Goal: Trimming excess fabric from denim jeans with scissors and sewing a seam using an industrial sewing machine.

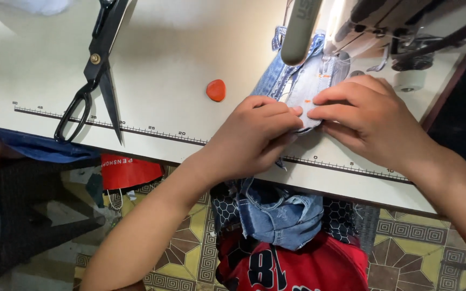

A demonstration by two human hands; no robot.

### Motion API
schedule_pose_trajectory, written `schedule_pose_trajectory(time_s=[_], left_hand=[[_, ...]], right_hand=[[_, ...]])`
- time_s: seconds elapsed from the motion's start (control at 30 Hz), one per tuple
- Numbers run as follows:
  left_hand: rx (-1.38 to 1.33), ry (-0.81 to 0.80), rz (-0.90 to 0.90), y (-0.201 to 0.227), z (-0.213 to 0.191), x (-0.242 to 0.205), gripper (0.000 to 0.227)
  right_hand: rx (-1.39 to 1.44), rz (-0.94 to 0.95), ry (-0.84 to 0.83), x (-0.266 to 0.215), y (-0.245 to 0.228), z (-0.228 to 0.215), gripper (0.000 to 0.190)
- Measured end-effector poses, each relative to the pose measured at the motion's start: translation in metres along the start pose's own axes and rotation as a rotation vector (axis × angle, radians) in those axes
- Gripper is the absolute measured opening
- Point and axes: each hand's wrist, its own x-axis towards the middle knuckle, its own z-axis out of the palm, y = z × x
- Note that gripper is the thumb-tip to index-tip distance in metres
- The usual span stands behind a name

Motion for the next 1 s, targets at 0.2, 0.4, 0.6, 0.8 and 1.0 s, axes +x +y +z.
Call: schedule_pose_trajectory(time_s=[0.2,0.4,0.6,0.8,1.0], left_hand=[[-0.2,-0.073,-0.101,-0.007,-0.015,0.009,0.023],[-0.235,-0.114,-0.138,-0.002,-0.023,0.012,0.018],[-0.093,-0.085,-0.03,0.007,-0.017,0.012,0.009],[0.596,0.073,0.217,0.018,0.014,-0.014,0.016],[0.633,0.06,0.233,0.021,0.009,-0.01,0.008]], right_hand=[[0.096,0.069,0.015,0.014,0.002,-0.002,0.005],[0.304,0.115,-0.042,0.028,-0.008,-0.017,0.009],[0.278,0.178,-0.102,0.019,-0.012,-0.008,0.012],[0.095,-0.005,0.079,-0.003,-0.014,0.015,0.007],[0.078,0.042,0.102,-0.019,-0.04,0.02,0.023]])
